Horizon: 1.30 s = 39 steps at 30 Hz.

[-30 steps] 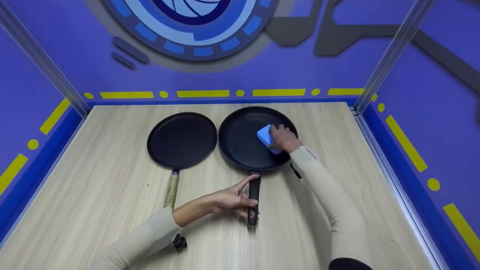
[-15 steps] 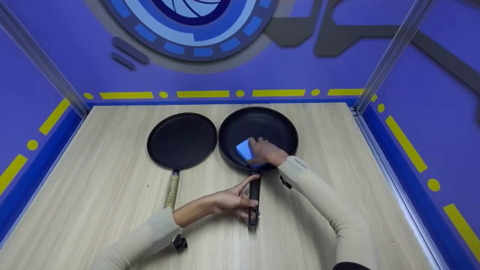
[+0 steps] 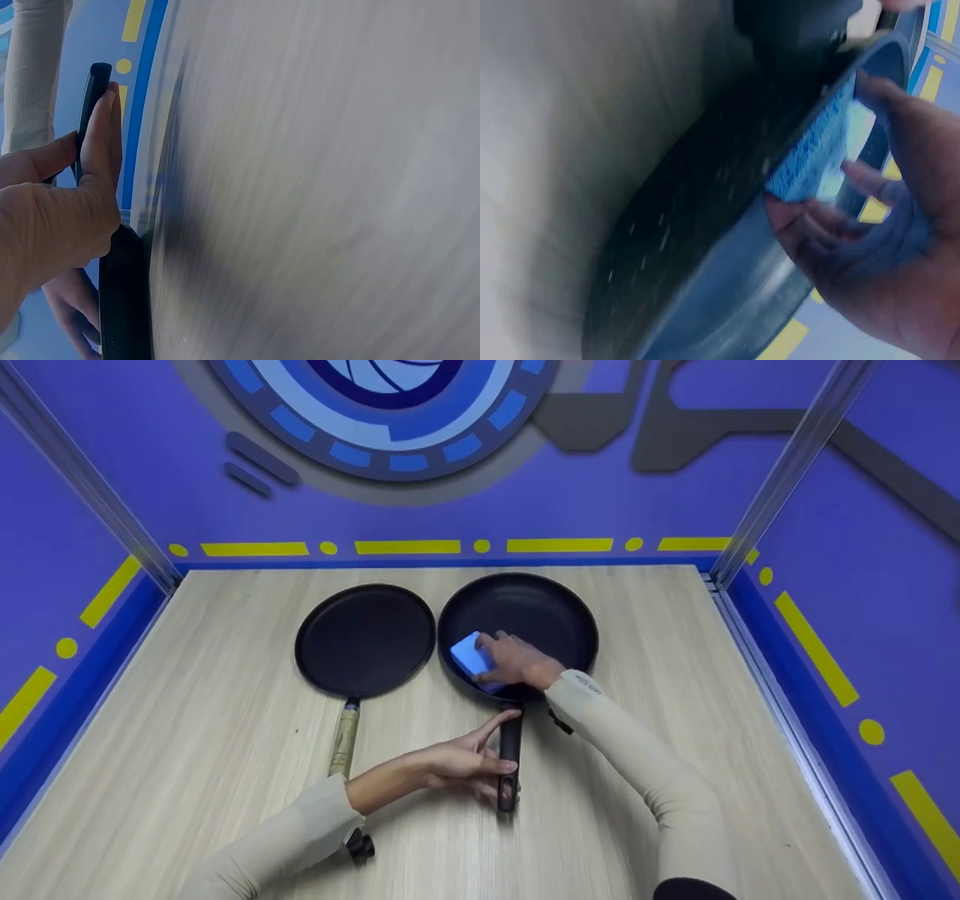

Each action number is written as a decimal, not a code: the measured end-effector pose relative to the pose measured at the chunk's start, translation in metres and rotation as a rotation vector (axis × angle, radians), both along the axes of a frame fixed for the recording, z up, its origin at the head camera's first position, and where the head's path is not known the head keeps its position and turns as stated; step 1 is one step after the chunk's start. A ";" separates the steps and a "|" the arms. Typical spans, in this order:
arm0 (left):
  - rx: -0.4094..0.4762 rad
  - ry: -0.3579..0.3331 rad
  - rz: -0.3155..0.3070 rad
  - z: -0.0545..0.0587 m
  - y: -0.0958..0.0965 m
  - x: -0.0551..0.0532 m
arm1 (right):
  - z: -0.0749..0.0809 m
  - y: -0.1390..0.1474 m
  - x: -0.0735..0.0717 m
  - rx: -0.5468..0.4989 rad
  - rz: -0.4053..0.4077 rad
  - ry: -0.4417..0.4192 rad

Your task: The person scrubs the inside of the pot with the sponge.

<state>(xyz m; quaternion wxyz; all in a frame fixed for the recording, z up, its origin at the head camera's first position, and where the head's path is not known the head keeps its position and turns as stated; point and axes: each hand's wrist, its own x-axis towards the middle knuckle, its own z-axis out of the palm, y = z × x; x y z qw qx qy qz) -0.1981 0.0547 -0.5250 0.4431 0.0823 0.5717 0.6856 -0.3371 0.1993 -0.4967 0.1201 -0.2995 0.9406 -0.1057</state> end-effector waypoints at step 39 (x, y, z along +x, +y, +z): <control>0.034 -0.022 -0.011 0.001 -0.002 0.001 | 0.014 0.076 -0.064 0.142 -0.318 -0.022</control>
